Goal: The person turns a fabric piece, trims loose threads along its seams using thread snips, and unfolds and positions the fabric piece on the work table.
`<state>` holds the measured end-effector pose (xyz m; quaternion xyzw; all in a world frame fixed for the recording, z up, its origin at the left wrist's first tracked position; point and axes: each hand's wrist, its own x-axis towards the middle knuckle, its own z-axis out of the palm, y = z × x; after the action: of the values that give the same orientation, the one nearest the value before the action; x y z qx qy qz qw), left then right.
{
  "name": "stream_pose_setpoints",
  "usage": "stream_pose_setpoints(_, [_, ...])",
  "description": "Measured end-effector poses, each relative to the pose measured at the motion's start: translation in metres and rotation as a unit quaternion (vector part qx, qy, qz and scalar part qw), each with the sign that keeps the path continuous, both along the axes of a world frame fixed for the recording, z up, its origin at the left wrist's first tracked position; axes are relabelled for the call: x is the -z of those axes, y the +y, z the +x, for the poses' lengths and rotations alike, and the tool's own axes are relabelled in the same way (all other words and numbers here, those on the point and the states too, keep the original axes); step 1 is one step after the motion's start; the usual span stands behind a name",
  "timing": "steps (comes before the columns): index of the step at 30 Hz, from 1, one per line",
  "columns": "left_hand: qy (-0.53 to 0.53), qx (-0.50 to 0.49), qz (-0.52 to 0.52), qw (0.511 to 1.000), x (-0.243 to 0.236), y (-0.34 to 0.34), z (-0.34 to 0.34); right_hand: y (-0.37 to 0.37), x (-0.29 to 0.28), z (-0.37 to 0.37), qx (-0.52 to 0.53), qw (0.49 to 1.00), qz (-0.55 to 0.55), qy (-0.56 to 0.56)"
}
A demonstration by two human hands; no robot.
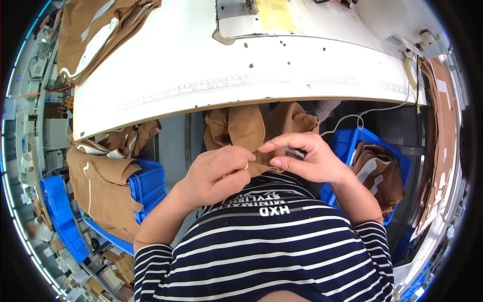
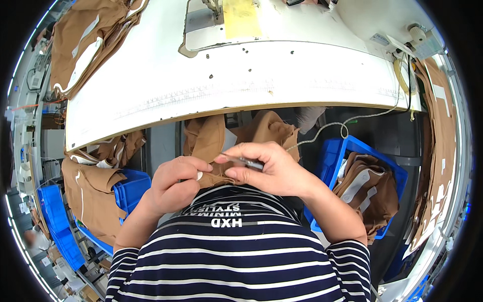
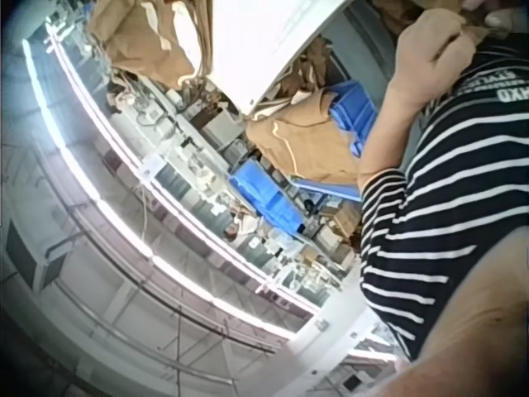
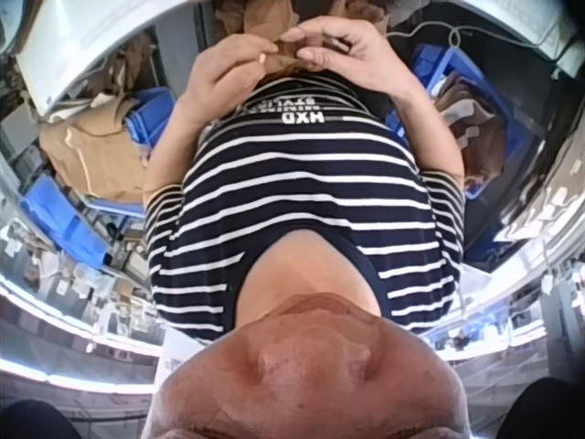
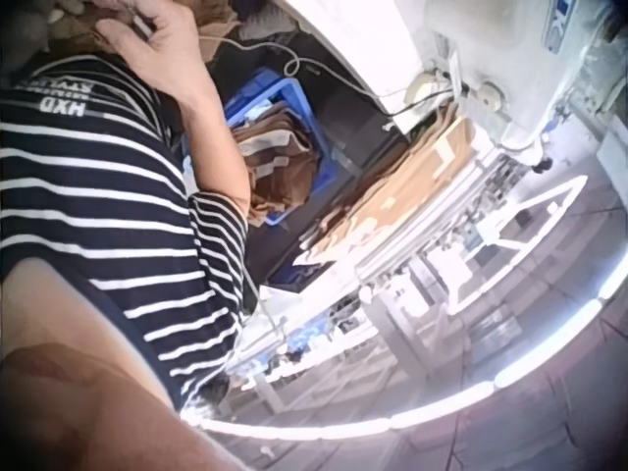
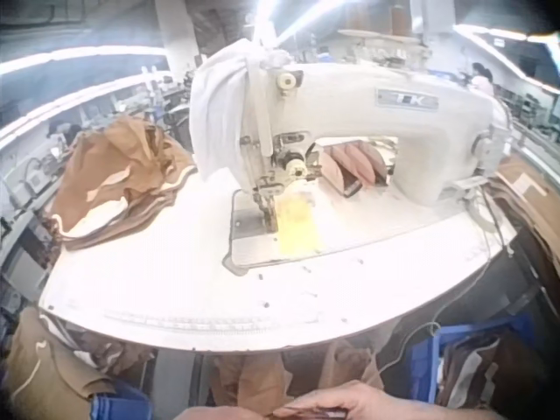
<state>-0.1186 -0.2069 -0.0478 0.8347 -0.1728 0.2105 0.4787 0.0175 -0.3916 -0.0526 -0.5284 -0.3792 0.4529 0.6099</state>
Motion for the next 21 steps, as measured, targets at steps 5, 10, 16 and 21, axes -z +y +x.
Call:
stream_pose_setpoints(5, [-0.076, 0.009, 0.087, 0.993, 0.002, 0.002, 0.004, 0.000, -0.005, -0.008, 0.031, 0.999, 0.010, -0.031])
stream_pose_setpoints(10, [-0.151, 0.007, 0.158, 0.976, 0.006, 0.000, 0.004, -0.002, 0.001, -0.002, -0.008, 0.988, 0.017, -0.156])
stream_pose_setpoints(16, [-0.189, -0.030, 0.191, 0.963, 0.015, 0.003, 0.002, -0.007, -0.009, -0.006, 0.008, 0.994, 0.004, -0.111])
stream_pose_setpoints(21, [-0.228, -0.061, 0.224, 0.945, 0.017, -0.001, -0.002, -0.016, -0.006, 0.013, -0.058, 0.998, 0.024, -0.032])
